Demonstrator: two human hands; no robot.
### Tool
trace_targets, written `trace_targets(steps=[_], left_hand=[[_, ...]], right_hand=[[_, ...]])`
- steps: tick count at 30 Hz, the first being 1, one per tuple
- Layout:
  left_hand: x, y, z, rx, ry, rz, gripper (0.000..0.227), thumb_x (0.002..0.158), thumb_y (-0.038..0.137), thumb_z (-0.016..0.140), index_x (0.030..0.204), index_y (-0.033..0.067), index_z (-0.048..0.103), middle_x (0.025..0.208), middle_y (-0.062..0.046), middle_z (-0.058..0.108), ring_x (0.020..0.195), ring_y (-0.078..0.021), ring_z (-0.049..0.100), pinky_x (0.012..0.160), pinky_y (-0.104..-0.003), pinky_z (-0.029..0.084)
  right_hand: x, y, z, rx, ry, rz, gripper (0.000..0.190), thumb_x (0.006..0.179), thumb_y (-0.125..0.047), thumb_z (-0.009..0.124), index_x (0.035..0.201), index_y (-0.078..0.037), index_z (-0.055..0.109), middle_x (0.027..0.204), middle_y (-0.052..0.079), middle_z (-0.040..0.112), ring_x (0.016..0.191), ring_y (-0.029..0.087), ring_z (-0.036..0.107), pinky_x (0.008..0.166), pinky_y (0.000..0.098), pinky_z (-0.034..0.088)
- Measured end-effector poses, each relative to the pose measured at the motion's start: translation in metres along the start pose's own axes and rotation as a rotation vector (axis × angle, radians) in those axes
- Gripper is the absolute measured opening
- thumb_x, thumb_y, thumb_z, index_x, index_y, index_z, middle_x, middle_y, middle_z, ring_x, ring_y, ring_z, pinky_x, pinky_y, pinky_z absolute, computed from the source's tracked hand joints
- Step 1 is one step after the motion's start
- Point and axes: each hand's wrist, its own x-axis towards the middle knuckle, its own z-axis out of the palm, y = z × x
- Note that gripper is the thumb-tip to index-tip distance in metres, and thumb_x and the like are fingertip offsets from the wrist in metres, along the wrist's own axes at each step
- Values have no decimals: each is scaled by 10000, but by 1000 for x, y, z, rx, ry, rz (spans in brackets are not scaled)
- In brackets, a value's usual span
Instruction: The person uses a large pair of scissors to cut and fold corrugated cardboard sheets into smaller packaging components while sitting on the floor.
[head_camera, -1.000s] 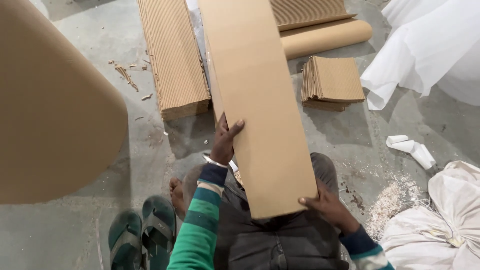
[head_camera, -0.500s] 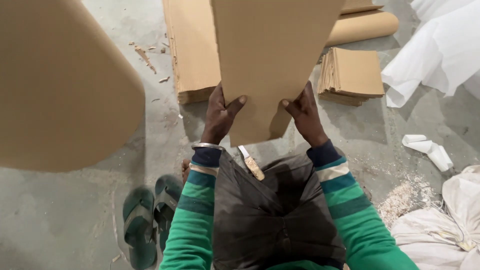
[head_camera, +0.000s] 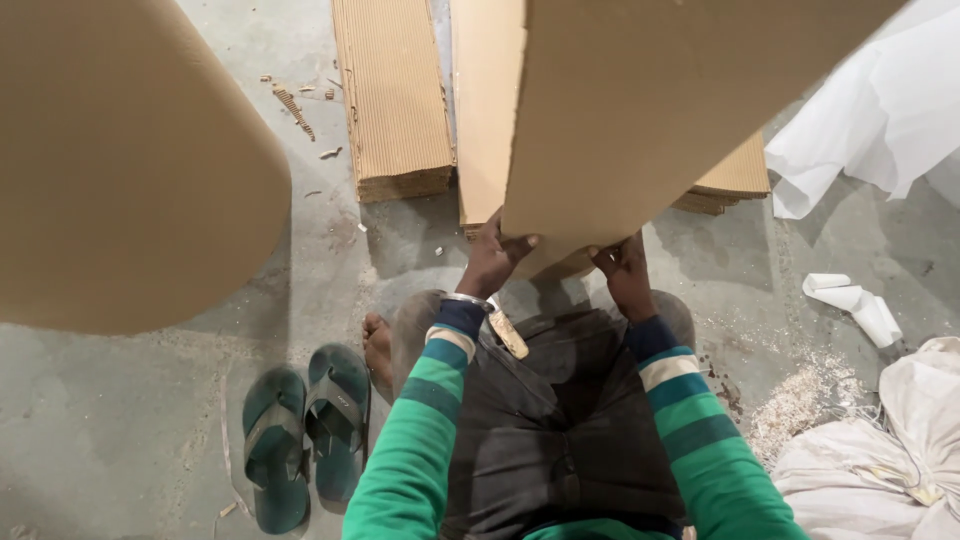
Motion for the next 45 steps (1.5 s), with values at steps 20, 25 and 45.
trace_targets(steps=[20, 25, 45], left_hand=[[-7, 64, -59, 57, 123, 24, 418, 918, 172, 777, 1284, 24, 641, 1166, -84, 741, 1081, -150, 675, 940, -322, 559], [-28, 128, -115, 171, 270, 177, 445, 895, 135, 816, 1281, 33, 619, 1177, -83, 735, 1104, -150, 685, 950, -339, 575], [-147, 121, -248, 416, 720, 21, 229, 865, 84, 842, 1054, -18, 764, 1014, -92, 782, 917, -153, 708, 829, -316, 571]], right_hand=[[54, -55, 68, -37, -125, -57, 462, 942, 19, 710, 1348, -30, 495, 1227, 85, 667, 1118, 177, 637, 912, 329, 539], [77, -76, 143, 111, -266, -81, 477, 943, 26, 697, 1357, -45, 472, 1254, 84, 640, 1167, 180, 627, 957, 334, 555], [72, -60, 325, 52, -674, -225, 714, 919, -200, 775, 1514, -47, 411, 1415, 158, 564, 1295, 266, 528, 1041, 409, 449]])
